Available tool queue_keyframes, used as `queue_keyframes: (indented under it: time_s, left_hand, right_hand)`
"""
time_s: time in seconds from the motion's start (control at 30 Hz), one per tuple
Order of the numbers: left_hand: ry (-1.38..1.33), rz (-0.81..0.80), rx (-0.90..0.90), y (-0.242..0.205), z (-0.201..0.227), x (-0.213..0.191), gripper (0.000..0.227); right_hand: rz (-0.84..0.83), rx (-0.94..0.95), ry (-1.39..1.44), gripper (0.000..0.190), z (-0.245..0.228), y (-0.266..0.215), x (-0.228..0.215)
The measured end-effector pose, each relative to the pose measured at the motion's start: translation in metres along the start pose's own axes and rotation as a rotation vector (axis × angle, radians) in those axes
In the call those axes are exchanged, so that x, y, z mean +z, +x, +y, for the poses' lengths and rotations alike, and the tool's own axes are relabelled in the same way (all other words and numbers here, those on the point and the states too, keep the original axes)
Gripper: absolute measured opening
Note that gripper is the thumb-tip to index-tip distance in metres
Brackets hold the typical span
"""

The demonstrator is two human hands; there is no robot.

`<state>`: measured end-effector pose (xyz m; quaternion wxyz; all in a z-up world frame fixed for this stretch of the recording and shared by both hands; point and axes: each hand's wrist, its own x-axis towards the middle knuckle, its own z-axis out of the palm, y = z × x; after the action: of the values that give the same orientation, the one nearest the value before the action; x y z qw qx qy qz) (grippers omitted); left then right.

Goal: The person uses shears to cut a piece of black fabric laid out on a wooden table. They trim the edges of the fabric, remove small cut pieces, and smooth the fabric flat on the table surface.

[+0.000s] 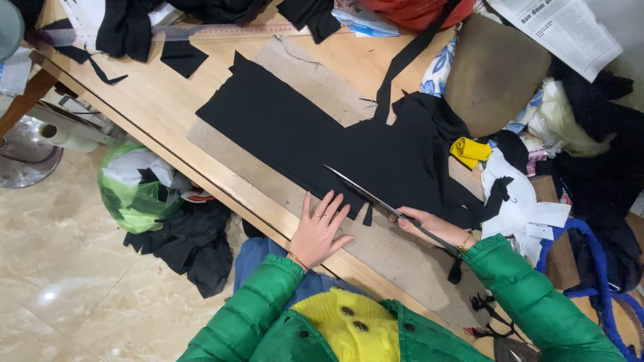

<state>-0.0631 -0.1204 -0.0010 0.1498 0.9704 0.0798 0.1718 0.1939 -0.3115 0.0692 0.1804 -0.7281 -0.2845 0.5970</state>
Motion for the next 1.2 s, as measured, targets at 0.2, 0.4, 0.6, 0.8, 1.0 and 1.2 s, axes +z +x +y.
queue_keyframes:
  time_s: [0.2, 0.4, 0.6, 0.8, 1.0, 1.2]
  left_hand:
    - [-0.005, 0.008, 0.014, -0.001, -0.001, 0.0, 0.069]
    - [-0.004, 0.0, 0.028, -0.001, -0.003, -0.003, 0.069]
    - [0.004, 0.025, 0.028, 0.0, -0.002, -0.004, 0.068]
    - [0.004, 0.035, 0.023, -0.001, -0.003, -0.004, 0.068]
    - [-0.03, 0.044, 0.012, -0.002, -0.004, -0.002, 0.068]
    - [-0.017, 0.047, 0.019, -0.003, -0.004, -0.001, 0.068]
  right_hand:
    - [-0.049, 0.0, 0.032, 0.059, -0.047, -0.018, 0.004]
    - [-0.026, 0.001, -0.097, 0.068, -0.037, 0.012, 0.005]
    - [0.057, 0.007, -0.08, 0.06, -0.033, 0.025, 0.009]
    - [0.038, 0.048, -0.054, 0.06, -0.036, 0.023, 0.006]
    - [0.01, 0.015, -0.061, 0.063, -0.09, 0.013, 0.014]
    - [0.023, 0.005, -0.048, 0.063, -0.095, 0.017, 0.018]
